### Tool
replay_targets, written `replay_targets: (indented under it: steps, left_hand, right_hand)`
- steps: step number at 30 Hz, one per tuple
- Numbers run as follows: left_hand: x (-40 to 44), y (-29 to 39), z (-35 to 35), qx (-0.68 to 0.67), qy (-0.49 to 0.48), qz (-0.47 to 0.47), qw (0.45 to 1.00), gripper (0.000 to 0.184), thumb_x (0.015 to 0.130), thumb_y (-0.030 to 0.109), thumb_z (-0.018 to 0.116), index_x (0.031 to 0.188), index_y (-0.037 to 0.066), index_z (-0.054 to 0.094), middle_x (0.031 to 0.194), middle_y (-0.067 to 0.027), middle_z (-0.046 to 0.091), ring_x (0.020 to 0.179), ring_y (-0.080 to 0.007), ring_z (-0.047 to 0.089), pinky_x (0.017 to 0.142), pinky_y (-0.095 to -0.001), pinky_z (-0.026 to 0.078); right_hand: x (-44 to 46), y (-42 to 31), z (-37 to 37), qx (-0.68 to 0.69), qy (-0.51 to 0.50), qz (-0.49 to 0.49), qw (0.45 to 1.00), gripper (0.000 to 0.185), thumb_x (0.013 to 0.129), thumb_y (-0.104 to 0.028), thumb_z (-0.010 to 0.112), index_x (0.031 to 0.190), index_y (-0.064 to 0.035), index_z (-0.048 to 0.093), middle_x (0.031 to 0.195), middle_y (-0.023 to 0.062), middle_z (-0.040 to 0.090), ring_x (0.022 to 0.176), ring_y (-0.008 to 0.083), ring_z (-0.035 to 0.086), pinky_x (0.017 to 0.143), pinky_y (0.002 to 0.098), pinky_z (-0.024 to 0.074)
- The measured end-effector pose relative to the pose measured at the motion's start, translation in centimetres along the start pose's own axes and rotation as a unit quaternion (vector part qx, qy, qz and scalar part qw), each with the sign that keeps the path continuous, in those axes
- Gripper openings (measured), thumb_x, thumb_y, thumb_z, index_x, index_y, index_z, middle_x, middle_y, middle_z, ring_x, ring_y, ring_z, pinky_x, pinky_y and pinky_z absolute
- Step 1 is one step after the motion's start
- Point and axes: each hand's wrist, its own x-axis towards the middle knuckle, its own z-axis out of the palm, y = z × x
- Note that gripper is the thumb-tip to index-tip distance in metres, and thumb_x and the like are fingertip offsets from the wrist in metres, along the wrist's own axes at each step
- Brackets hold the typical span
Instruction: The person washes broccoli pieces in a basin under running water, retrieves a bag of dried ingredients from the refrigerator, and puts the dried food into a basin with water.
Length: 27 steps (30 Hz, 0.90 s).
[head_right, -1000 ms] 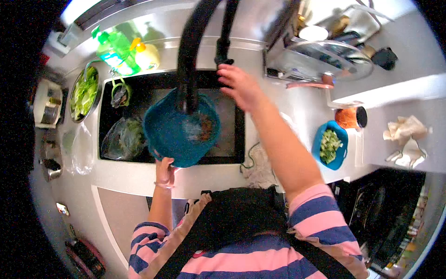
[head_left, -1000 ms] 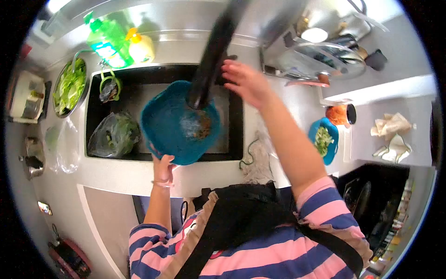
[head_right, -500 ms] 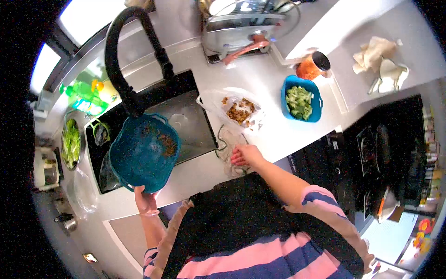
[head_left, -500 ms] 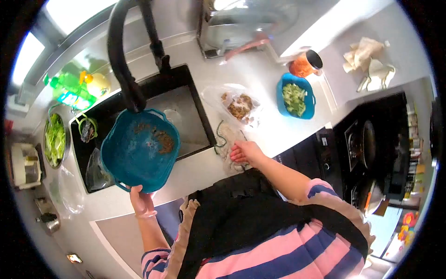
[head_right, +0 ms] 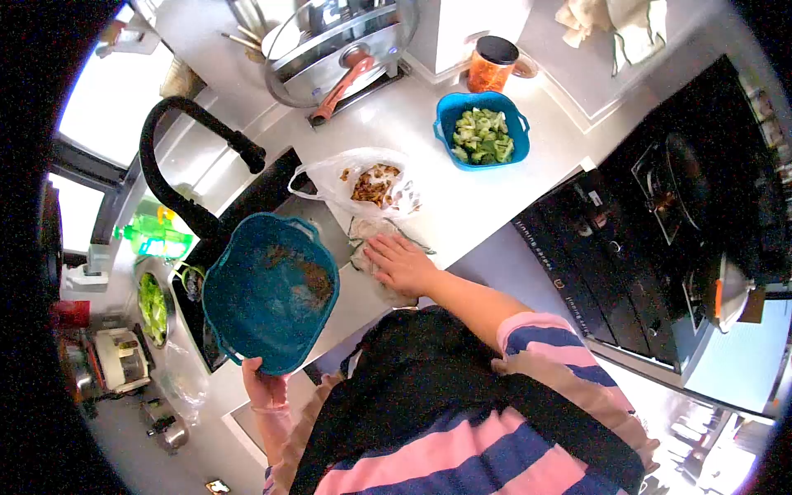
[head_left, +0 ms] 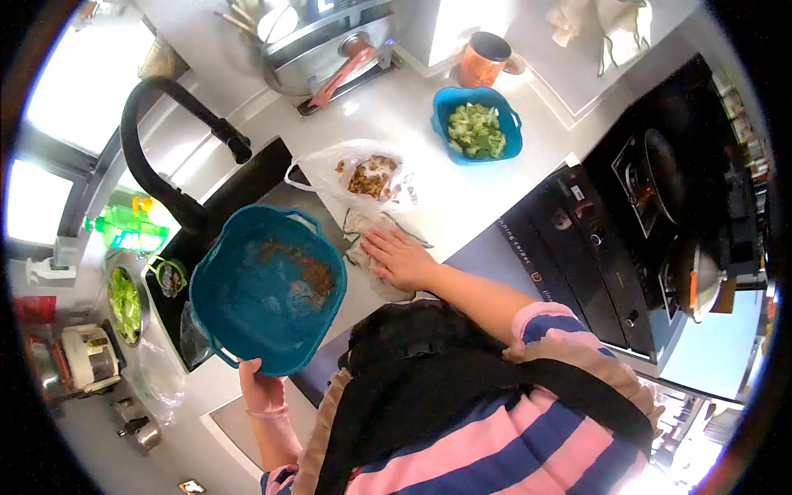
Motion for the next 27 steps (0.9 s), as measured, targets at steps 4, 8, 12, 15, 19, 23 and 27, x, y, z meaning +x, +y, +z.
replay_targets:
  steps: [4, 8, 12, 15, 19, 23, 27]
  left_hand:
    - [-1.6, -0.7, 3.6, 0.036, -0.032, 0.022, 0.999, 0.061, 0.070, 0.014, 0.056, 0.129, 0.009, 0.038, 0.124, -0.0094, 0.049, 0.109, -0.0252, 0.052, 0.085, -0.0392, 0.049]
    - [-3.7, -2.6, 10.0, 0.072, -0.084, 0.035, 0.993, 0.058, 0.073, 0.016, 0.052, 0.129, 0.008, 0.038, 0.125, -0.0096, 0.049, 0.109, -0.0269, 0.052, 0.086, -0.0422, 0.049]
    - [-5.5, -5.3, 17.8, 0.112, -0.134, 0.020, 0.984, 0.060, 0.073, 0.020, 0.054, 0.129, 0.009, 0.038, 0.127, -0.0104, 0.048, 0.110, -0.0291, 0.052, 0.085, -0.0440, 0.050]
    - [-3.9, -9.0, 25.1, 0.149, -0.182, -0.008, 0.972, 0.065, 0.072, 0.025, 0.056, 0.132, 0.009, 0.036, 0.129, -0.0107, 0.046, 0.112, -0.0313, 0.051, 0.085, -0.0456, 0.049]
    - [-2.0, -15.0, 38.8, 0.193, -0.271, -0.035, 0.942, 0.069, 0.072, 0.032, 0.054, 0.133, 0.008, 0.034, 0.126, -0.0142, 0.048, 0.103, -0.0355, 0.056, 0.068, -0.0495, 0.055]
    - [-1.1, -19.3, 48.1, 0.231, -0.399, -0.141, 0.876, 0.068, 0.078, 0.036, 0.049, 0.133, 0.003, 0.029, 0.126, -0.0207, 0.046, 0.094, -0.0363, 0.060, 0.067, -0.0434, 0.058]
    - [0.4, -23.3, 57.2, 0.241, -0.454, -0.228, 0.827, 0.064, 0.080, 0.037, 0.050, 0.135, 0.011, 0.030, 0.130, -0.0164, 0.044, 0.101, -0.0375, 0.057, 0.066, -0.0476, 0.057]
  right_hand:
    - [-3.2, 1.1, -3.4, 0.191, 0.022, 0.054, 0.980, 0.044, 0.087, -0.024, 0.049, 0.127, -0.0081, 0.045, 0.130, 0.0112, 0.046, 0.119, 0.0294, 0.042, 0.100, 0.0378, 0.0350]
    - [-13.1, 3.1, -8.8, 0.226, 0.020, 0.184, 0.956, 0.036, 0.087, -0.021, 0.051, 0.121, -0.0124, 0.051, 0.121, 0.0117, 0.052, 0.111, 0.0272, 0.051, 0.094, 0.0349, 0.0413]
    - [-26.2, 6.4, -11.4, 0.247, 0.093, 0.345, 0.901, 0.024, 0.087, -0.022, 0.051, 0.107, -0.0111, 0.061, 0.107, 0.0112, 0.061, 0.093, 0.0255, 0.061, 0.081, 0.0338, 0.0490]
    - [-35.6, 10.3, -12.1, 0.223, 0.154, 0.442, 0.855, 0.022, 0.087, -0.022, 0.052, 0.102, -0.0102, 0.064, 0.099, 0.0107, 0.064, 0.085, 0.0242, 0.064, 0.076, 0.0332, 0.0510]
    - [-43.8, 14.0, -13.6, 0.234, 0.168, 0.592, 0.753, 0.024, 0.087, -0.021, 0.051, 0.102, -0.0064, 0.063, 0.090, 0.0090, 0.067, 0.082, 0.0209, 0.064, 0.076, 0.0315, 0.0495]
    - [-49.2, 14.5, -13.0, 0.231, 0.209, 0.641, 0.702, 0.022, 0.087, -0.017, 0.052, 0.102, -0.0041, 0.063, 0.090, 0.0086, 0.067, 0.081, 0.0179, 0.063, 0.074, 0.0305, 0.0497]
    - [-51.0, 14.4, -12.0, 0.240, 0.299, 0.656, 0.650, 0.022, 0.087, -0.017, 0.053, 0.102, -0.0044, 0.063, 0.090, 0.0112, 0.066, 0.081, 0.0176, 0.064, 0.075, 0.0286, 0.0499]
